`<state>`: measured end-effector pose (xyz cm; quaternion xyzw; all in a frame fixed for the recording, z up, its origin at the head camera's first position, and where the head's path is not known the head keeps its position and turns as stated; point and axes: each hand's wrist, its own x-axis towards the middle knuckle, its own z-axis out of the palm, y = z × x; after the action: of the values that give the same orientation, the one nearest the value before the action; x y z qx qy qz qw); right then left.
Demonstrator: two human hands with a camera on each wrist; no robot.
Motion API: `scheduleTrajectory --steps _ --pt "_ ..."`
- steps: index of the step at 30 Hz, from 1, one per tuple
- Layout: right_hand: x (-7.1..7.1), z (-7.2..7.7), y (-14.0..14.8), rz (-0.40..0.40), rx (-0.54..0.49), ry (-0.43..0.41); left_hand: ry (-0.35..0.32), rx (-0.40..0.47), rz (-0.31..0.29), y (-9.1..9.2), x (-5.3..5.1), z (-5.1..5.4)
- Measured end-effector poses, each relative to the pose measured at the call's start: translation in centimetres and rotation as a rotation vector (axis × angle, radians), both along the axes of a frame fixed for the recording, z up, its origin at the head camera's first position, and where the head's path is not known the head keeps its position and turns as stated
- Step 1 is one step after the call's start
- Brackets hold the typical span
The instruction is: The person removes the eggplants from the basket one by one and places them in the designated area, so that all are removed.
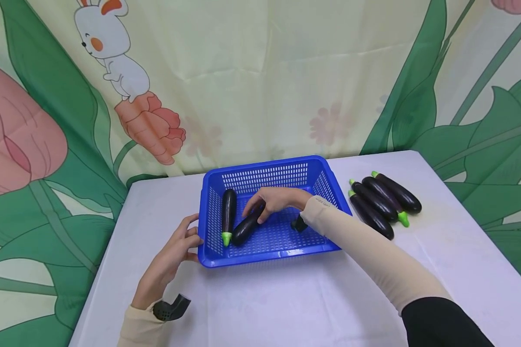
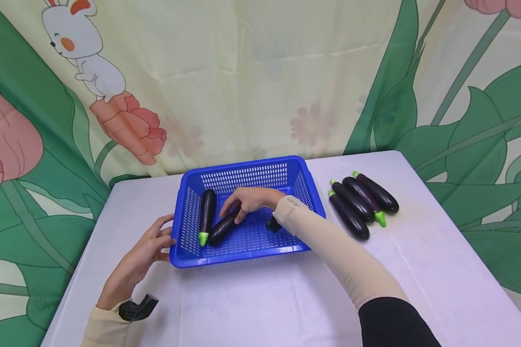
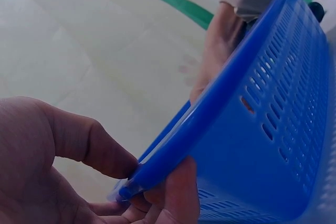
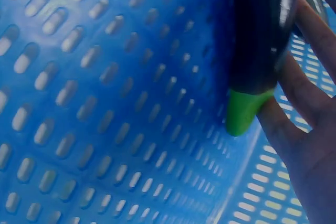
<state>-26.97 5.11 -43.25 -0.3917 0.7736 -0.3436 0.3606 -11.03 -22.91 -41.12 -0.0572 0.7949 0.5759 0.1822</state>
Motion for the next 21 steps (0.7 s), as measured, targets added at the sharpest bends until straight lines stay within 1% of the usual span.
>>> scheduleTrajectory --steps 6,15,18,21 --pt "0.3 0.0 -0.1 -0.030 0.033 0.019 -0.006 0.004 0.005 0.0 0.1 0.1" --pt "0.4 0.6 0.2 -0.009 0.045 0.042 0.003 -0.003 0.003 0.0 -0.1 0.1" --pt "0.3 0.8 0.5 -0.001 0.042 0.046 0.001 -0.006 0.002 0.0 0.0 0.0" --pt "0.2 1.2 1.0 -0.008 0.008 0.040 -0.004 -0.002 0.004 0.0 0.0 0.0"
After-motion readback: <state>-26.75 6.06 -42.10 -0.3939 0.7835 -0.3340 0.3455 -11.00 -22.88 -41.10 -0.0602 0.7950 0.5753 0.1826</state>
